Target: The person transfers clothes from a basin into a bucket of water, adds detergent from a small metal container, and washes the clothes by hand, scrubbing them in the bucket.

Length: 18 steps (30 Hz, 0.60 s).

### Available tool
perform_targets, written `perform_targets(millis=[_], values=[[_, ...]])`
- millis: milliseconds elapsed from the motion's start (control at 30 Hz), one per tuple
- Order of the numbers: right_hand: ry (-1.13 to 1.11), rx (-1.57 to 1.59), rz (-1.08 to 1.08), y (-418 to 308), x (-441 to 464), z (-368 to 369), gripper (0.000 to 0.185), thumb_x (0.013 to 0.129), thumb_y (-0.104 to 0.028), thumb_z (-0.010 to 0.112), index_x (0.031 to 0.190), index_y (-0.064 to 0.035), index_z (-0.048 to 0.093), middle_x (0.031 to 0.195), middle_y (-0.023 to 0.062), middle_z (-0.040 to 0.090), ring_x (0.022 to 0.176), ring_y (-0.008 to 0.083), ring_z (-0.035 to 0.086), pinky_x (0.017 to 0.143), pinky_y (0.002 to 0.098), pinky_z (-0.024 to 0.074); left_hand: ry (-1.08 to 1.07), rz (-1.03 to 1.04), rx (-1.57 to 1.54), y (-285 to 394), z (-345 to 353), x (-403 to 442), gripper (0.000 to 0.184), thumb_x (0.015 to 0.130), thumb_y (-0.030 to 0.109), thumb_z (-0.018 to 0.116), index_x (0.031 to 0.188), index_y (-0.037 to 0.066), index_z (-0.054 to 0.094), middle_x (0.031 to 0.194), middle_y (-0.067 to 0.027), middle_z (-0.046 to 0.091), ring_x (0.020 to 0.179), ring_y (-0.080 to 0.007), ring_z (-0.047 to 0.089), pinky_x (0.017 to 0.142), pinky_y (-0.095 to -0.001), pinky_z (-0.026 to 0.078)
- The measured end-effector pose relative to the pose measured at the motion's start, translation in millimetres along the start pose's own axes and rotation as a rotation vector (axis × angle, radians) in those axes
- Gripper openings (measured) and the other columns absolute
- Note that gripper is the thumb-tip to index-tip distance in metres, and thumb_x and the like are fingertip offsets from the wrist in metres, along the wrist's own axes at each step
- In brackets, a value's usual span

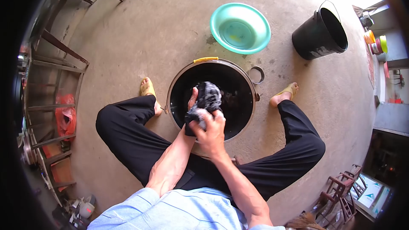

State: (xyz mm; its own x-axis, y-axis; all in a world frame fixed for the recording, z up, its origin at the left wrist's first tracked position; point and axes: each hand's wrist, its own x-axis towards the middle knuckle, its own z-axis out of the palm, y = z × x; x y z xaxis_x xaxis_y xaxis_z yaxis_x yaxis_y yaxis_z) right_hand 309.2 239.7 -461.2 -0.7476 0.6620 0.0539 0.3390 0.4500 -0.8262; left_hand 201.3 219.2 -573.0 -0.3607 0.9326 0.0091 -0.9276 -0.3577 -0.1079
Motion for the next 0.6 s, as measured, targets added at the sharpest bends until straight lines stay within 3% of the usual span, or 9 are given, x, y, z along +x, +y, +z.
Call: perform_targets(millis=[100,200,267,367,467,500,533,567,600], values=[[0.082,-0.256,-0.109,-2.1,-7.2,21.8,0.038,0.069,-0.022,0.083,0.103,-0.0129,0.068,0.114,0.0194,0.051,0.109,0.0403,0.049,0.094,0.0495,0.0441,0.452,0.145,-0.299,-13.4,35.7,-13.4,0.055,0.098,0.052,0.045,0.13,0.01,0.057,0.129,-0.0128,0.061,0.115,-0.0264,0.061,0.101,-0.0455,0.049],[-0.002,-0.254,0.163,36.7,39.1,37.3,0.032,0.069,-0.021,0.081,0.097,-0.0106,0.068,0.101,0.0213,0.061,0.094,0.0415,0.061,0.075,0.0473,0.055,0.407,0.068,0.119,-14.4,-74.1,-26.9,0.052,0.1,0.047,0.038,0.128,0.008,0.058,0.132,-0.0132,0.059,0.12,-0.0266,0.059,0.104,-0.0469,0.047],[0.007,-0.189,0.37,58.4,75.8,37.4,0.029,0.078,-0.029,0.072,0.096,-0.0064,0.067,0.08,0.0186,0.067,0.077,0.0424,0.064,0.071,0.0476,0.0532,0.969,0.186,0.363,-15.4,2.0,2.0,0.048,0.099,0.039,0.042,0.127,0.004,0.058,0.124,-0.0147,0.063,0.11,-0.0299,0.064,0.095,-0.0452,0.053],[0.035,0.169,0.501,128.4,97.9,24.9,0.029,0.083,-0.028,0.064,0.094,-0.001,0.066,0.075,0.0168,0.067,0.073,0.0297,0.068,0.068,0.0407,0.0509,1.087,0.164,0.36,-21.1,-2.6,12.3,0.046,0.099,0.037,0.049,0.126,0.001,0.057,0.122,-0.0154,0.064,0.106,-0.0292,0.066,0.092,-0.0446,0.055],[0.209,0.507,0.534,159.4,99.1,6.5,0.025,0.085,-0.007,0.055,0.107,-0.0036,0.065,0.088,0.0046,0.065,0.074,0.0163,0.062,0.071,0.0293,0.0519,0.795,0.222,0.224,-18.9,-9.5,1.2,0.05,0.099,0.041,0.05,0.132,0.003,0.054,0.128,-0.0134,0.061,0.113,-0.0289,0.063,0.098,-0.0457,0.052],[0.168,0.511,0.531,146.8,96.0,-3.5,0.033,0.083,-0.003,0.049,0.113,-0.0043,0.064,0.093,0.0056,0.066,0.078,0.0167,0.063,0.074,0.0287,0.0526,0.718,0.198,0.224,-18.4,4.2,-3.4,0.063,0.096,0.055,0.051,0.135,0.005,0.052,0.13,-0.0135,0.061,0.117,-0.0279,0.06,0.102,-0.0461,0.049],[0.129,0.515,0.53,120.8,91.7,-20.9,0.043,0.081,0.001,0.044,0.119,-0.005,0.063,0.099,0.0067,0.066,0.082,0.017,0.064,0.076,0.0282,0.0533,0.717,0.201,0.228,-20.0,16.8,-6.0,0.063,0.096,0.055,0.051,0.135,0.005,0.052,0.13,-0.0135,0.061,0.117,-0.0279,0.06,0.102,-0.0461,0.049],[0.088,0.493,0.43,86.4,84.5,-30.7,0.057,0.077,0.005,0.035,0.126,-0.0058,0.061,0.108,0.0071,0.065,0.091,0.0176,0.065,0.081,0.0288,0.0528,0.569,0.16,0.207,-21.4,28.0,-6.3,0.069,0.094,0.06,0.05,0.136,0.005,0.051,0.13,-0.013,0.061,0.118,-0.0273,0.06,0.103,-0.0458,0.048],[0.098,0.326,0.178,86.0,75.2,-26.4,0.05,0.082,0.003,0.043,0.127,-0.0065,0.062,0.112,0.0063,0.066,0.098,0.018,0.064,0.085,0.0295,0.0509,0.421,0.117,0.187,-23.0,33.8,-6.3,0.074,0.093,0.065,0.049,0.136,0.005,0.05,0.13,-0.0125,0.061,0.119,-0.0266,0.06,0.104,-0.0454,0.047]])
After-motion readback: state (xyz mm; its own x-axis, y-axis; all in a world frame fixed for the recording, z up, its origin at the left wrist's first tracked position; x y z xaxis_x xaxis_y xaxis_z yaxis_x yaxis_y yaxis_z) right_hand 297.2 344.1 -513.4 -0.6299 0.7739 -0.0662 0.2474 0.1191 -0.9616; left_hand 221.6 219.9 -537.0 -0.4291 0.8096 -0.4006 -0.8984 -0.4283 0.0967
